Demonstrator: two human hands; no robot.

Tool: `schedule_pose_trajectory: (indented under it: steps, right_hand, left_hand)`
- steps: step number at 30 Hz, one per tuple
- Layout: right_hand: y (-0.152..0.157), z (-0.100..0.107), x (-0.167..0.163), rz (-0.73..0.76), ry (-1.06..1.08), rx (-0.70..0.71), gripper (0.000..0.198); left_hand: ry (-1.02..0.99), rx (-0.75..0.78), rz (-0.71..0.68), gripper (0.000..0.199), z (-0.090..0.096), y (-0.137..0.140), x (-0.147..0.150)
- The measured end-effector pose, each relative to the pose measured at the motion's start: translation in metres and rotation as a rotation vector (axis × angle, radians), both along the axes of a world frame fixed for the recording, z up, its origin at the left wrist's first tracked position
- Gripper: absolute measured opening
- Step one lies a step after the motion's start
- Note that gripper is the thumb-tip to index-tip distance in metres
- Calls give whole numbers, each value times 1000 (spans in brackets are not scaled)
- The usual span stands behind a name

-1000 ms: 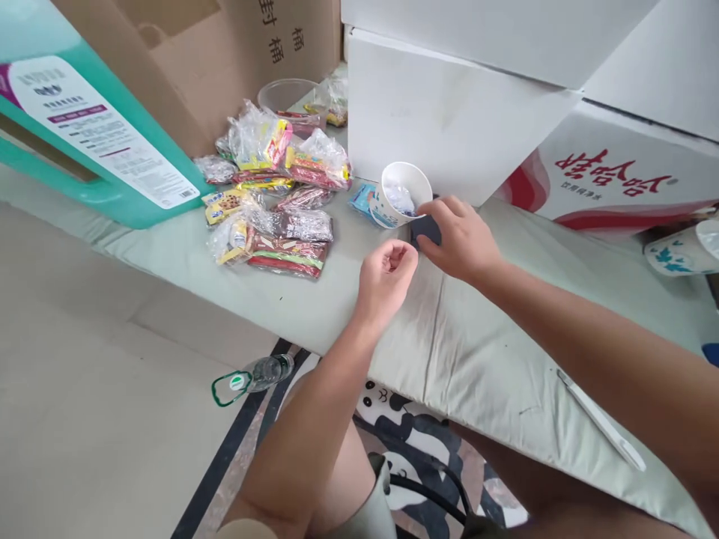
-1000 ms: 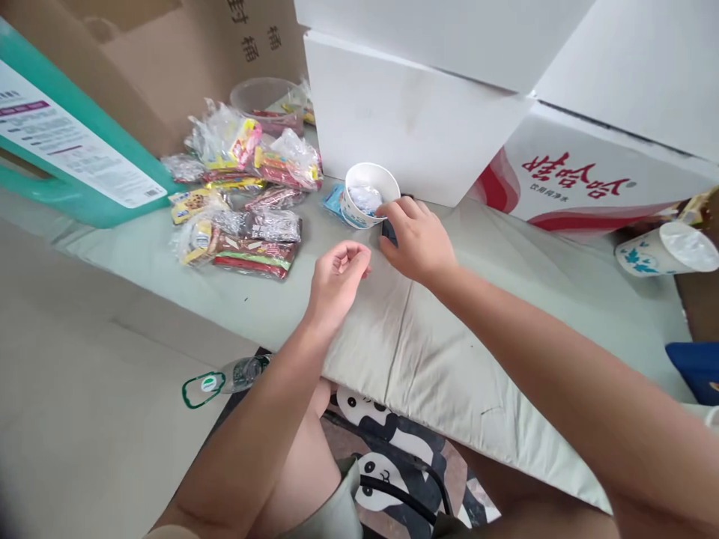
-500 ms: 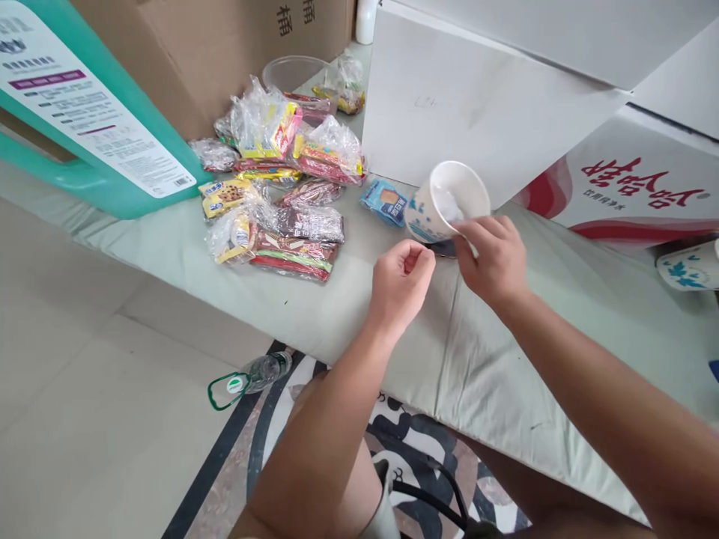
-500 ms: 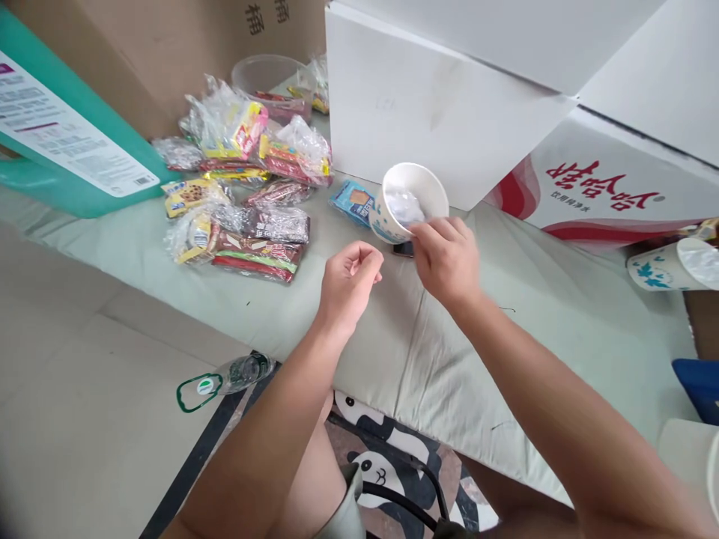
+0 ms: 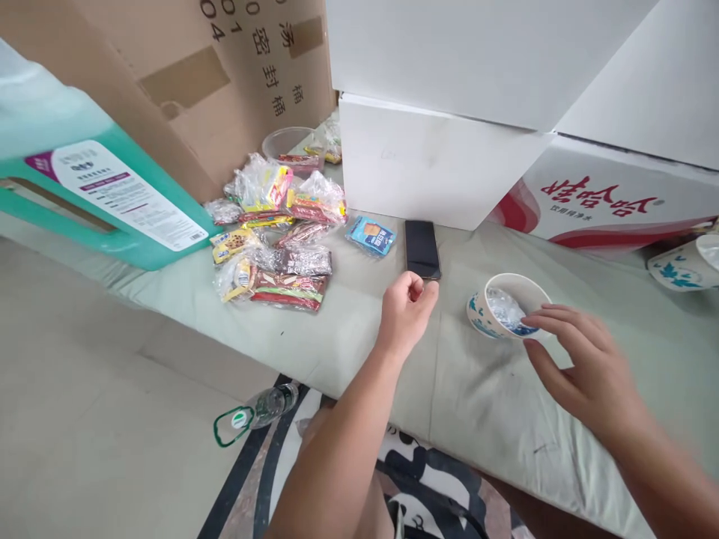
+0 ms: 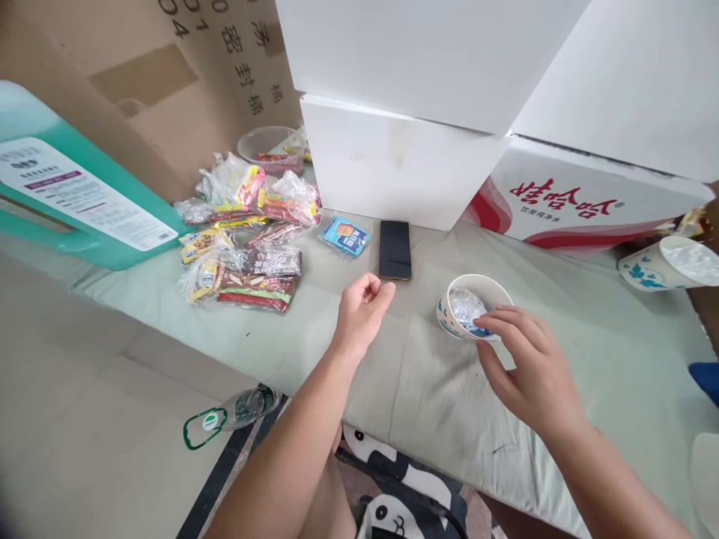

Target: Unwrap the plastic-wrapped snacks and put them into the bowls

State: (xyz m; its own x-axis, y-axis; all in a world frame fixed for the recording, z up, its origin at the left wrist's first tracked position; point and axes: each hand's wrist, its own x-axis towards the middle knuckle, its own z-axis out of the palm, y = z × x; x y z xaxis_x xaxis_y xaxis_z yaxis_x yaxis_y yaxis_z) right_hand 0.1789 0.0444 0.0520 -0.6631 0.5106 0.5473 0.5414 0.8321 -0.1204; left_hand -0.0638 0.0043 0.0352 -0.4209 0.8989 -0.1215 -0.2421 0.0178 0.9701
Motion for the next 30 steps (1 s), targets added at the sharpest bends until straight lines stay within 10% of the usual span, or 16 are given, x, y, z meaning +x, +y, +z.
schedule_pose_trajectory:
  steps: [9, 20, 30]
  right_hand:
    - [17, 40, -151, 300, 125, -240, 21]
    - [154, 27, -433, 145, -162, -335, 31]
    - [215, -31, -494, 51, -199, -314, 15]
  left_hand:
    - [-247, 83, 171, 10, 3, 4, -15]
    - [-940, 10, 427, 26, 12, -3, -52]
    - [-1047, 37, 423, 34, 11, -1, -88]
